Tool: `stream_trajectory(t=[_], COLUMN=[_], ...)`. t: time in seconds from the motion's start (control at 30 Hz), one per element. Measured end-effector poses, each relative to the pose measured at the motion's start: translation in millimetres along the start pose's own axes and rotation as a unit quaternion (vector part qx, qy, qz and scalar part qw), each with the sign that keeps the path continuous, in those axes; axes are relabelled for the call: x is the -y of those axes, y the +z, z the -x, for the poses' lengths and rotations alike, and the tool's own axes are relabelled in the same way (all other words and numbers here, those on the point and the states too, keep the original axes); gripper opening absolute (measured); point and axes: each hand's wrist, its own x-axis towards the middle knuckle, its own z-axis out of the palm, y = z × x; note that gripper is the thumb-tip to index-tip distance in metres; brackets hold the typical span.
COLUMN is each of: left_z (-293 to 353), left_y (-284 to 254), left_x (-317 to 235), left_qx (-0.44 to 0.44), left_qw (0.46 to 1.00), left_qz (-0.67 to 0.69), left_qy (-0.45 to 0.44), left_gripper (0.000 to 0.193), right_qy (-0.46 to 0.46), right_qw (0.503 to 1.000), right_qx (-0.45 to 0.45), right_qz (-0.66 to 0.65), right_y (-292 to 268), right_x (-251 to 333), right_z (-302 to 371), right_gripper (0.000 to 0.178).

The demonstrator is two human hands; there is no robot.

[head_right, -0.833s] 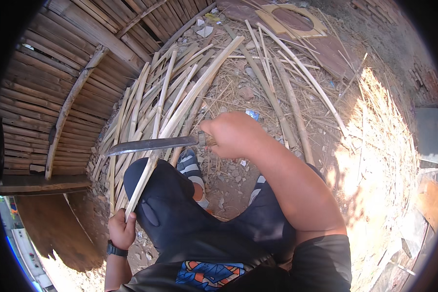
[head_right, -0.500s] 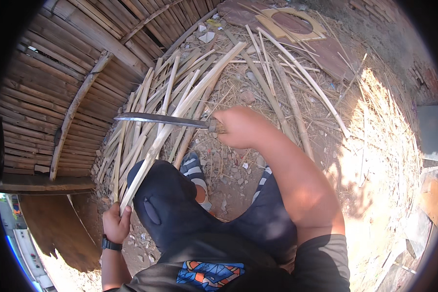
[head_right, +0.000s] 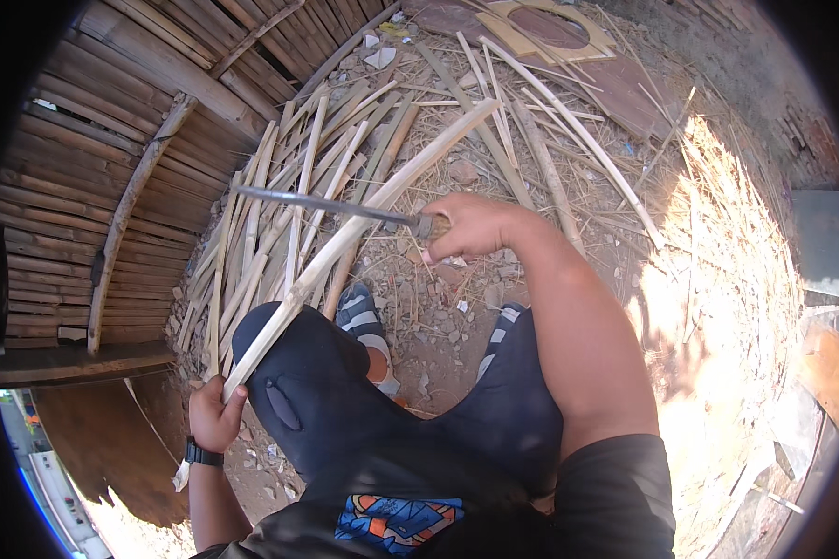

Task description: The person splits long bamboo poles into thin strips using a machete. They hold the bamboo with one hand and strike it with the machete to separate the strips, then gather the finished pieces.

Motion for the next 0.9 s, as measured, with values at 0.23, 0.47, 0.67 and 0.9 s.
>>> stream_trajectory(t=[0.23,0.47,0.67,0.9], left_z=[-16.2,4.9,6.9,-2.7], left_y=[-4.4,5.4,-2.1,10.8], left_x=[3.0,-6.9,-15.4,-12.1], left_qx=[-0.035,-0.009,-0.034,-0.021], left_qw=[0.998,1.000,0.999,1.000], left_qz=[-0.050,0.025,-0.022,0.008], left_qy=[-0.009,-0.011,0.009,-0.002], left_gripper=[0.058,0.056,0.054,0.054], right_qy=[0.139,0.035,0.092,0.052], right_qw=[0.987,0.997,0.988,0.995], right_qx=[-0.079,0.005,-0.089,-0.083], right_qz=[-0.002,0.069,0.087,0.019], right_y=[-6.6,-16.3,-3.9,-0.7], right_x=[6.9,19.8,-4.2,-15.3], right_z=[-11.9,-5.4,-12.1,-2.8], right_gripper=[0.065,0.060,0.049,0.043])
